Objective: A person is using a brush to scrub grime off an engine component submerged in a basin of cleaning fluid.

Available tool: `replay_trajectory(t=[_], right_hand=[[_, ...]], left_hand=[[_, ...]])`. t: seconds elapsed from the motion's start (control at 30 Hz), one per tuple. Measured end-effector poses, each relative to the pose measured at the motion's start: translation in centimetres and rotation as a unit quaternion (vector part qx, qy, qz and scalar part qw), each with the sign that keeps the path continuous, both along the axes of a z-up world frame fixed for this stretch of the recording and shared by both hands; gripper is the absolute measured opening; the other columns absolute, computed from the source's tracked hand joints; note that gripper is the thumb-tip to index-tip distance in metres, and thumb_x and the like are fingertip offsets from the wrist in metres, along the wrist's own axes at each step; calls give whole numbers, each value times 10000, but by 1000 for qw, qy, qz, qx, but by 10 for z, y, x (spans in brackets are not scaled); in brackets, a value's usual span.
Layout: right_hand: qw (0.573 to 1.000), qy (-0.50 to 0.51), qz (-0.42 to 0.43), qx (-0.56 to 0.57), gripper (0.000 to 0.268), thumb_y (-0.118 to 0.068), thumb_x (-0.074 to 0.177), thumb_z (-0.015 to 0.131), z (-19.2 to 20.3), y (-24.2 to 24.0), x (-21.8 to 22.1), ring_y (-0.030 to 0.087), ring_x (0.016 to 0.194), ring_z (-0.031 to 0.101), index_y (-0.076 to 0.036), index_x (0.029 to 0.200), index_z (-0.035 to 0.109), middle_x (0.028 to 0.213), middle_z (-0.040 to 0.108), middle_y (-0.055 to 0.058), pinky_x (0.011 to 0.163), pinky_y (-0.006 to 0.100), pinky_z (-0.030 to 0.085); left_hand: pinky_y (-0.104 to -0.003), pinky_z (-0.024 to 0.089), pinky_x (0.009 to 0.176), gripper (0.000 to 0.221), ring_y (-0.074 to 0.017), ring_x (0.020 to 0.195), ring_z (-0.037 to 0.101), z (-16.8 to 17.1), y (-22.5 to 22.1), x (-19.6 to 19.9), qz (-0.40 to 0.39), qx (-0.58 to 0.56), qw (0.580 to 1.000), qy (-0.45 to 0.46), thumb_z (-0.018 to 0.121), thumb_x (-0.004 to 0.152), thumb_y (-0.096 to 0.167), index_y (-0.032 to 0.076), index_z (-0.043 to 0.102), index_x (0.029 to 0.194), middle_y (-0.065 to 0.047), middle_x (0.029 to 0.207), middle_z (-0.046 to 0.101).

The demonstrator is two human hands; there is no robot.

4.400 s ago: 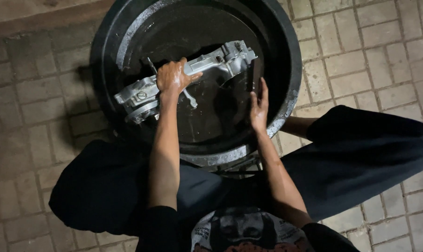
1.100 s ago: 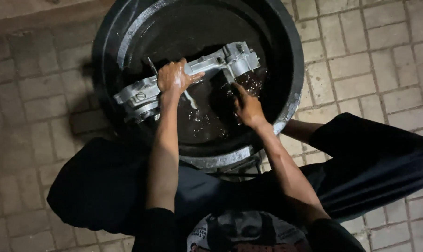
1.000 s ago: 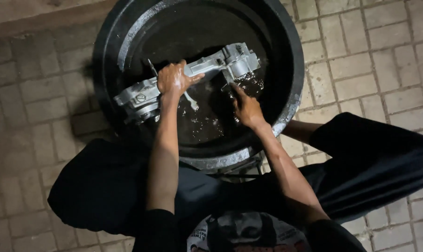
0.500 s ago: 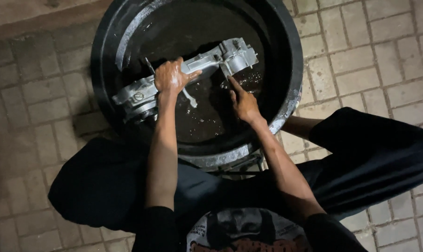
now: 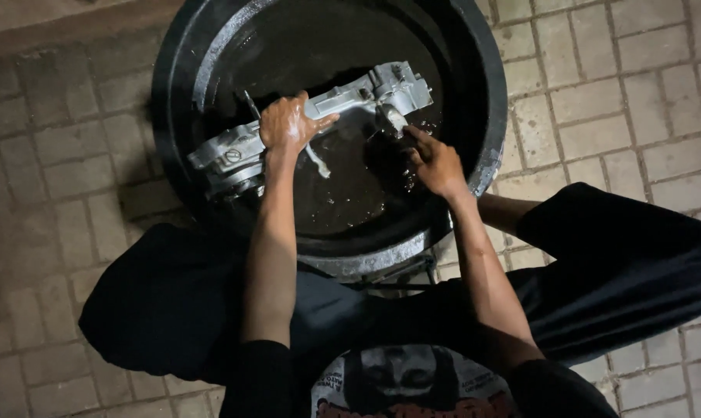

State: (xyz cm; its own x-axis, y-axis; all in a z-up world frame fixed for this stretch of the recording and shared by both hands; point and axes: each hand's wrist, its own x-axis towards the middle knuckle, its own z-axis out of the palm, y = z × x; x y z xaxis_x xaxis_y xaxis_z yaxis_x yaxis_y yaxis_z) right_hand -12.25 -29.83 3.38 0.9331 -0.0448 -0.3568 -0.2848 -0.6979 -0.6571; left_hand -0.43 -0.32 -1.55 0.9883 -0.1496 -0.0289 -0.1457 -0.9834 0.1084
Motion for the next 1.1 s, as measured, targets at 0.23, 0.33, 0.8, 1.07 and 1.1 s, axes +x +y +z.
replay_trajectory(t=[0.23, 0.33, 0.8, 1.07, 1.1], right_hand=[[996, 28, -4, -81, 488, -322, 920, 694, -22, 5, 34, 399, 1117, 683, -430, 1389, 612, 1197, 739, 97, 938, 558, 552], [994, 39, 23, -98, 394, -257, 916, 650, 9, 13, 39, 491, 1034, 690, -299, 1306, 685, 1090, 736, 238, 855, 590, 578], [969, 23, 115, -216, 220, -49, 891, 625, -55, 5, 50, 525, 930, 720, 68, 1048, 725, 951, 733, 321, 749, 622, 595], [975, 46, 85, -199, 347, -141, 825, 708, 35, 32, 38, 547, 935, 704, 65, 1103, 705, 991, 716, 319, 735, 620, 596], [979, 52, 72, -186, 389, -238, 854, 719, 44, 39, 43, 537, 944, 706, 49, 1116, 719, 1009, 716, 313, 723, 626, 594]], left_hand=[[-519, 589, 641, 775, -394, 757, 756, 1, 1, 0, 3, -3, 1000, 3, 595, 797, 866, 125, 717, 985, -187, 794, 746], [-524, 591, 678, 763, -414, 793, 759, -1, -2, 1, 8, -14, 1000, 5, 612, 790, 844, 124, 726, 1012, -197, 812, 754], [-524, 594, 660, 762, -413, 774, 754, -6, 0, 3, 7, -16, 1000, -8, 630, 788, 850, 118, 722, 980, -201, 797, 742], [-549, 587, 676, 755, -422, 813, 754, -10, 1, 3, 11, -39, 999, 14, 631, 777, 846, 125, 719, 983, -202, 811, 751], [-544, 585, 663, 770, -419, 801, 753, -12, 2, 5, 10, -31, 999, 8, 614, 774, 867, 132, 719, 977, -200, 799, 747]])
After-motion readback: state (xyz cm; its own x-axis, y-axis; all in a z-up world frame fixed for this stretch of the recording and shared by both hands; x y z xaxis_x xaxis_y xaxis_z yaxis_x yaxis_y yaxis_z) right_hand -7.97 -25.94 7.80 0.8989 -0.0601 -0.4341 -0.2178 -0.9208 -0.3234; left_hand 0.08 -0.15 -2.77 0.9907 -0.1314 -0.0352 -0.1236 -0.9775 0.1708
